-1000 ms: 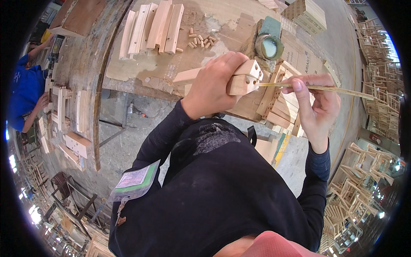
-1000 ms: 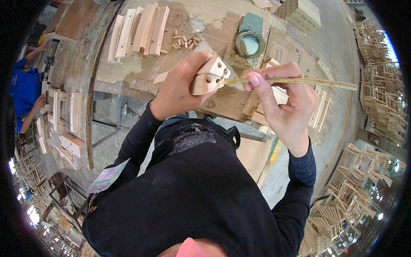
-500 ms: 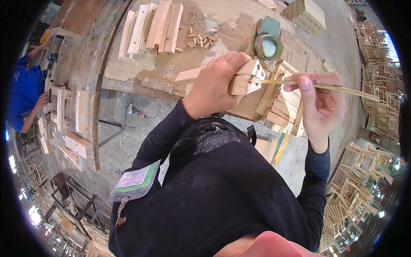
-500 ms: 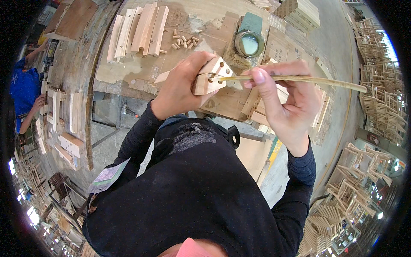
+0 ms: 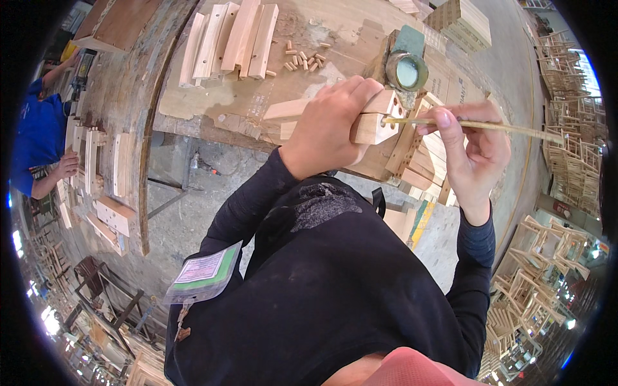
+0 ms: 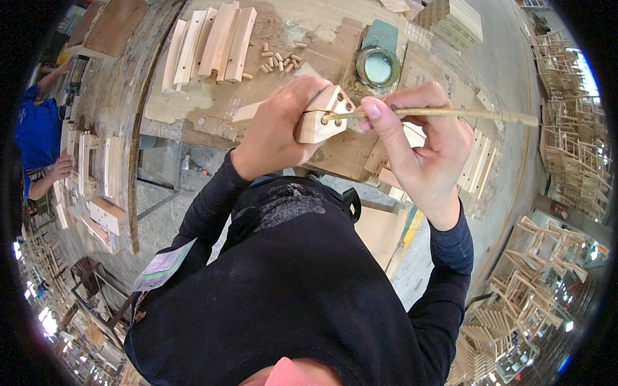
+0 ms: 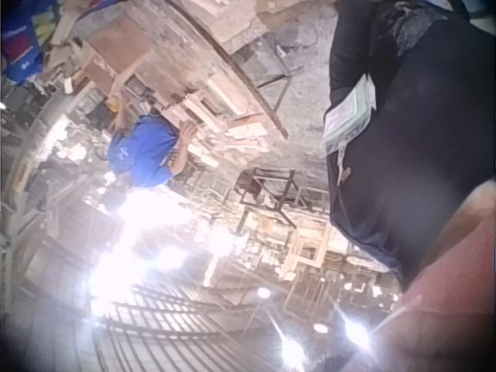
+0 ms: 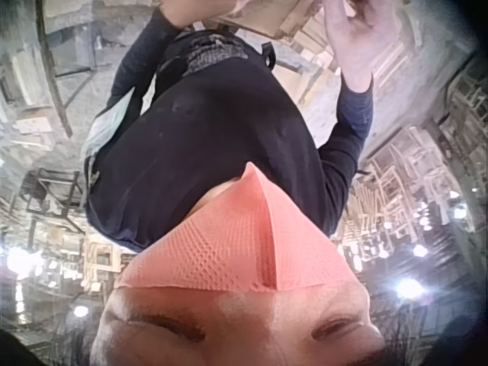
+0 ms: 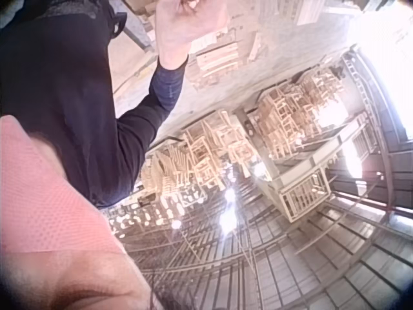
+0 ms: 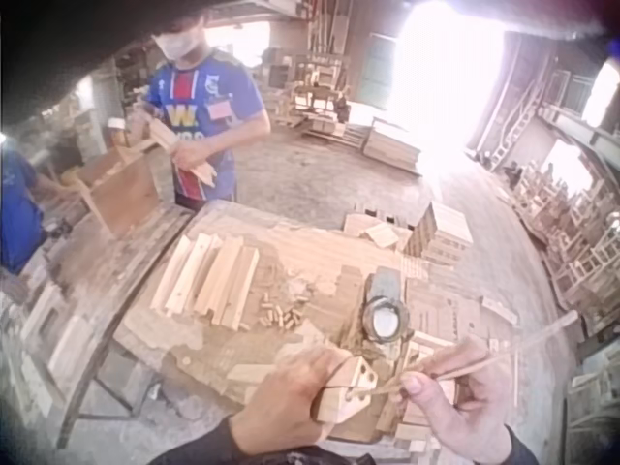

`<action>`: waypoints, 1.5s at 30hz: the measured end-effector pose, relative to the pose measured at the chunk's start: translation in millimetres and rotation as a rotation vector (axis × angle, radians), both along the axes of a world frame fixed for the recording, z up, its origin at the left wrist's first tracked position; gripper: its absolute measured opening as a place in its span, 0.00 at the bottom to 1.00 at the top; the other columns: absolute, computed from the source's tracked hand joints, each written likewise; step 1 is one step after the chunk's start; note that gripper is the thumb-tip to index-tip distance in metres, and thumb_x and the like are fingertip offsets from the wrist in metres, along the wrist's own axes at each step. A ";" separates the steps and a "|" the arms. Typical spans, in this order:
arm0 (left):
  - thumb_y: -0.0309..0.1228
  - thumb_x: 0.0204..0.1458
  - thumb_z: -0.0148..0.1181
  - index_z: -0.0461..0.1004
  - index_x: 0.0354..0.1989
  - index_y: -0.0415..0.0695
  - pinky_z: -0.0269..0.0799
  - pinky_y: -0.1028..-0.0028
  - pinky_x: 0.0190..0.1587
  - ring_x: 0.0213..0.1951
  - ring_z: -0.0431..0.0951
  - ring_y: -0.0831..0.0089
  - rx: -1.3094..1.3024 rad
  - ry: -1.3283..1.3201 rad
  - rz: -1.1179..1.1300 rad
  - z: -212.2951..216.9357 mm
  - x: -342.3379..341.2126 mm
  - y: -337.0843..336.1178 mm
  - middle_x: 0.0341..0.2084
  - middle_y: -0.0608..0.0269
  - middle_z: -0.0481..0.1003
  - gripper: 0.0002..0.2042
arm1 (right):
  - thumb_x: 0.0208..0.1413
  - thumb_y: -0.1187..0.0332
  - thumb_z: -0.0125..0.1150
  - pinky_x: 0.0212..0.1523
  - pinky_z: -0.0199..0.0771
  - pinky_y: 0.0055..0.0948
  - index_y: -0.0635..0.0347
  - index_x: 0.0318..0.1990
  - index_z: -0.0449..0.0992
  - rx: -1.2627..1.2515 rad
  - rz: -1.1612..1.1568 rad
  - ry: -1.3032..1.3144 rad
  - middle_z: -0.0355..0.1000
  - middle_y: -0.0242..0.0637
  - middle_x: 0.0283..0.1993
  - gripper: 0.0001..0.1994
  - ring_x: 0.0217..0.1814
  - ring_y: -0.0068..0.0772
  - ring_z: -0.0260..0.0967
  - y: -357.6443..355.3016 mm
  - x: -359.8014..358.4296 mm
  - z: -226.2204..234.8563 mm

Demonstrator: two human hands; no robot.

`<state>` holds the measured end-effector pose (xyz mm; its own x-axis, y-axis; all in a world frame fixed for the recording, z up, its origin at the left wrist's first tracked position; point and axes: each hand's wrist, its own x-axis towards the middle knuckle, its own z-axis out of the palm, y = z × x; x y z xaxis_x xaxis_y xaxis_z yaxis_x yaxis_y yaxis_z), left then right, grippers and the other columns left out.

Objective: The person repeatedly picks up small wooden blocks with holes, dips a thin stick into a container of glue, and applies glue into the holes. The person places the treated blocks back on the table and repeats the process with new blocks.

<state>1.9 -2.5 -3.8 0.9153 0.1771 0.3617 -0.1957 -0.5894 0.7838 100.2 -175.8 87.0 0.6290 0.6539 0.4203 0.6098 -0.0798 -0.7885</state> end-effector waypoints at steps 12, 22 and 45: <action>0.25 0.39 0.69 0.70 0.51 0.41 0.70 0.61 0.48 0.45 0.76 0.49 0.023 -0.007 0.011 2.2 2.6 1.5 0.41 0.51 0.75 0.26 | 0.56 0.77 0.67 0.34 0.76 0.20 0.67 0.35 0.75 -0.047 -0.025 -0.097 0.75 0.34 0.30 0.05 0.30 0.24 0.79 -2.0 -5.3 8.6; 0.30 0.51 0.67 0.69 0.49 0.39 0.75 0.63 0.47 0.44 0.79 0.61 -0.666 -0.014 0.077 -15.5 -1.8 59.1 0.41 0.55 0.76 0.19 | 0.65 0.71 0.56 0.39 0.80 0.29 0.65 0.43 0.71 0.134 -0.104 0.041 0.79 0.53 0.40 0.07 0.36 0.35 0.80 3.2 3.7 24.8; 0.36 0.61 0.51 0.66 0.49 0.38 0.75 0.48 0.52 0.49 0.77 0.53 -1.836 -0.365 0.250 -98.5 -25.4 299.0 0.45 0.45 0.72 0.15 | 0.66 0.66 0.57 0.40 0.79 0.27 0.63 0.41 0.73 0.337 -0.502 0.244 0.76 0.39 0.33 0.08 0.35 0.28 0.76 13.1 34.3 -29.1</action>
<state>-23.5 296.4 -102.3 0.7432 0.6160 -0.2611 -0.5291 0.7800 0.3342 134.6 -162.6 57.9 0.9272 0.1130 0.3572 0.3628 -0.0324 -0.9313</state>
